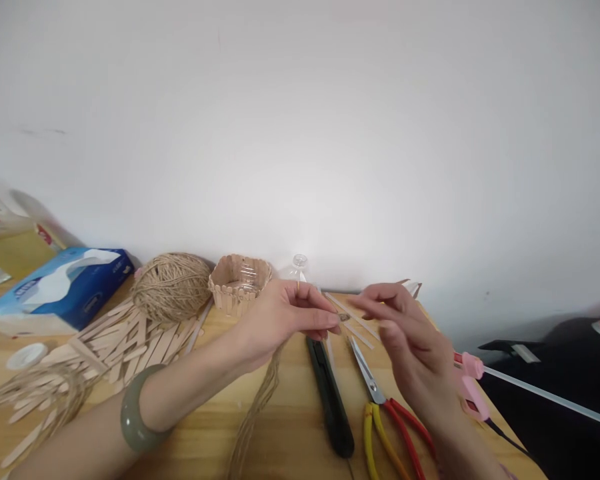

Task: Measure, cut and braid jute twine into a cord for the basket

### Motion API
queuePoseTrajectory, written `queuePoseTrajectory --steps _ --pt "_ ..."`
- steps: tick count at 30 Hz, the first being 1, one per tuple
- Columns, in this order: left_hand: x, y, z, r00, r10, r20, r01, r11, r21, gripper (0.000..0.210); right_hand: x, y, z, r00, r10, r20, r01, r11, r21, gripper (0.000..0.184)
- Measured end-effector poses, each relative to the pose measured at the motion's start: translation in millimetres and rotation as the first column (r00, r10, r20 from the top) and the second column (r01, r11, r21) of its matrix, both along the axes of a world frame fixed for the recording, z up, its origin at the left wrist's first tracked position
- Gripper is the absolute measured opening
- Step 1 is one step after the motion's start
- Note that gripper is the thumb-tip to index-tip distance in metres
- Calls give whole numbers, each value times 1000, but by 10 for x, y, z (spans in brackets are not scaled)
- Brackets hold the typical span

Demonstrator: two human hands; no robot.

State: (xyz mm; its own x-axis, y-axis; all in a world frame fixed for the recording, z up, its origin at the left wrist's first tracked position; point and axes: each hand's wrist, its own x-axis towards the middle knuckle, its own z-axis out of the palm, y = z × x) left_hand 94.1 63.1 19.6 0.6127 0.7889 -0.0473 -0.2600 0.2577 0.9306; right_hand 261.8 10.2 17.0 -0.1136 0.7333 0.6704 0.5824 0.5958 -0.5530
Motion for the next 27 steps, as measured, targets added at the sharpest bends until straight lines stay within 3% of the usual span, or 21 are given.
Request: queuePoseTrajectory --steps 3,7,11,19,23,27 --pt "-13 15 18 998 -42 37 45 995 -88 9 41 -5 3 997 13 -78 -14 1000 -3 31" --pt "-15 19 22 990 -113 83 127 972 -197 9 -11 -20 36 996 59 71 -61 998 22 29" --pt "-10 5 -2 984 -163 72 177 950 -258 12 -74 -30 53 991 113 74 -117 992 48 21" --pt "0 -31 -6 990 -141 17 142 983 -116 11 -91 -41 -2 997 -26 67 25 1000 4 9" --pt "-6 -49 15 991 -120 62 127 983 -135 12 -104 -10 -67 998 -7 57 8 1000 -7 35" --pt "-29 -58 43 985 -150 87 165 965 -203 14 -44 10 -111 992 97 -86 -105 990 -97 41"
